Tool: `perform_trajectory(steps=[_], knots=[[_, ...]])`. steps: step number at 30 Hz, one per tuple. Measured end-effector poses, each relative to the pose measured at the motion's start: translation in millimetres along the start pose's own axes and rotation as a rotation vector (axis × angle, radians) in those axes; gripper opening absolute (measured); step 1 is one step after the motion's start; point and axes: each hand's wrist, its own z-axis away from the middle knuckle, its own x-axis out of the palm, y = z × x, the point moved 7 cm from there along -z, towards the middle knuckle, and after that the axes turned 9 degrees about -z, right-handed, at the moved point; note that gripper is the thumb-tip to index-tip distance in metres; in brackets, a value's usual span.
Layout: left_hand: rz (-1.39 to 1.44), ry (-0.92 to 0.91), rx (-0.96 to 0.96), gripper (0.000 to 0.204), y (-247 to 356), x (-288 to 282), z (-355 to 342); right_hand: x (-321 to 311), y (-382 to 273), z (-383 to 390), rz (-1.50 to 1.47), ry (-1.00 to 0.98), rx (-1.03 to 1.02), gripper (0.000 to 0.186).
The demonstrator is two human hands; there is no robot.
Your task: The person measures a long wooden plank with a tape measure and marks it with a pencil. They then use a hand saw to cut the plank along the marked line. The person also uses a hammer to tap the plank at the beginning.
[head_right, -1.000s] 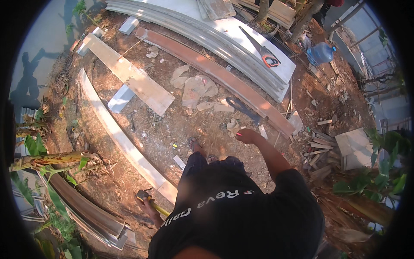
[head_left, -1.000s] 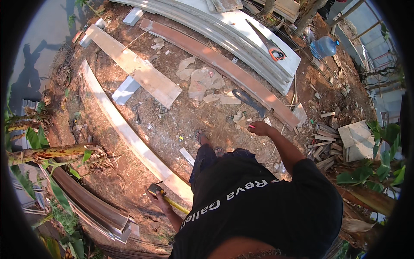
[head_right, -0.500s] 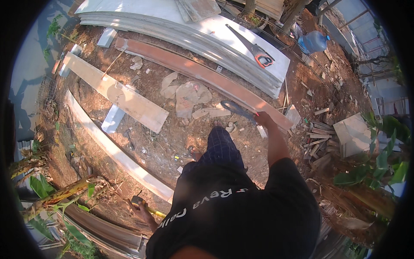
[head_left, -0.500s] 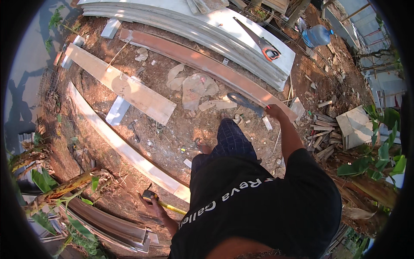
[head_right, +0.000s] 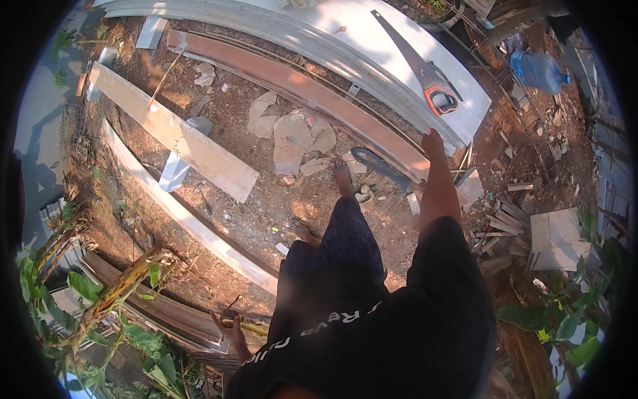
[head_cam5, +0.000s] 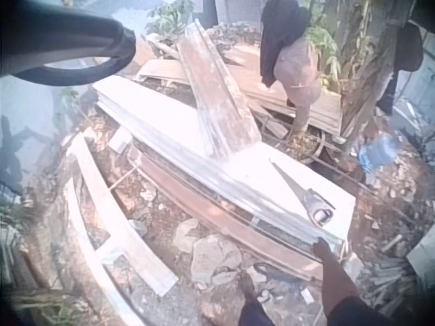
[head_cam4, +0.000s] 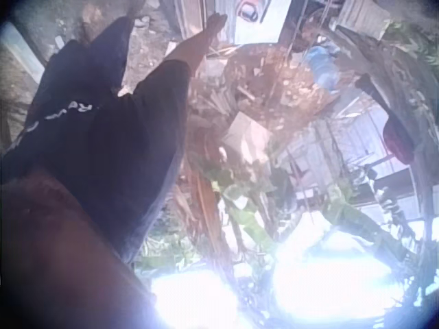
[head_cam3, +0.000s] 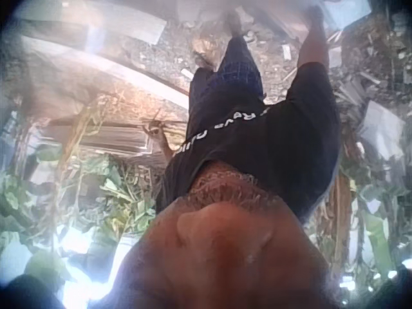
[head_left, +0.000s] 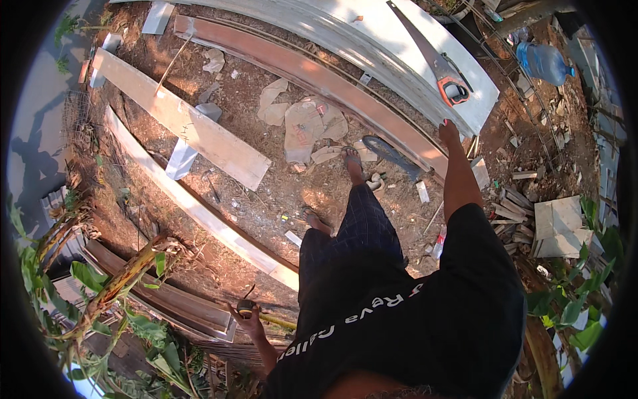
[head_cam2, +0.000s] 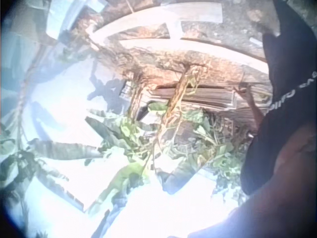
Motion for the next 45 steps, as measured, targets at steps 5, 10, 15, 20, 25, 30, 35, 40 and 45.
perform_trajectory(steps=[5,10,15,20,25,30,35,40,45], knots=[[-0.238,0.004,-0.176,0.108,42,14,-1,18,55,-127,0.241,-0.041,-0.061,0.047],[-0.162,0.018,-0.169,0.114,40,36,-5,30,72,-215,0.553,-0.111,-0.446,0.045],[-0.048,0.02,-0.187,0.114,50,31,-1,44,59,-222,0.796,-0.324,-0.501,0.041],[0.003,-0.015,-0.251,0.105,31,49,-33,23,81,-246,0.66,-0.38,-0.415,0.037],[-0.013,0.009,-0.245,0.108,22,38,-40,23,35,-213,0.748,-0.232,-0.243,0.031],[0.078,0.014,-0.227,0.109,-19,27,-43,22,-39,-154,0.623,-0.261,-0.515,0.027],[0.223,0.032,-0.191,0.117,-62,-7,-58,26,-145,-47,0.317,-0.3,-0.547,0.026],[0.293,0.028,-0.144,0.112,-97,-28,-79,45,-263,61,-0.064,-0.318,-0.215,0.026],[0.559,0.021,-0.07,0.11,-146,-54,-117,106,-324,162,-0.158,-0.337,-0.318,0.029]])
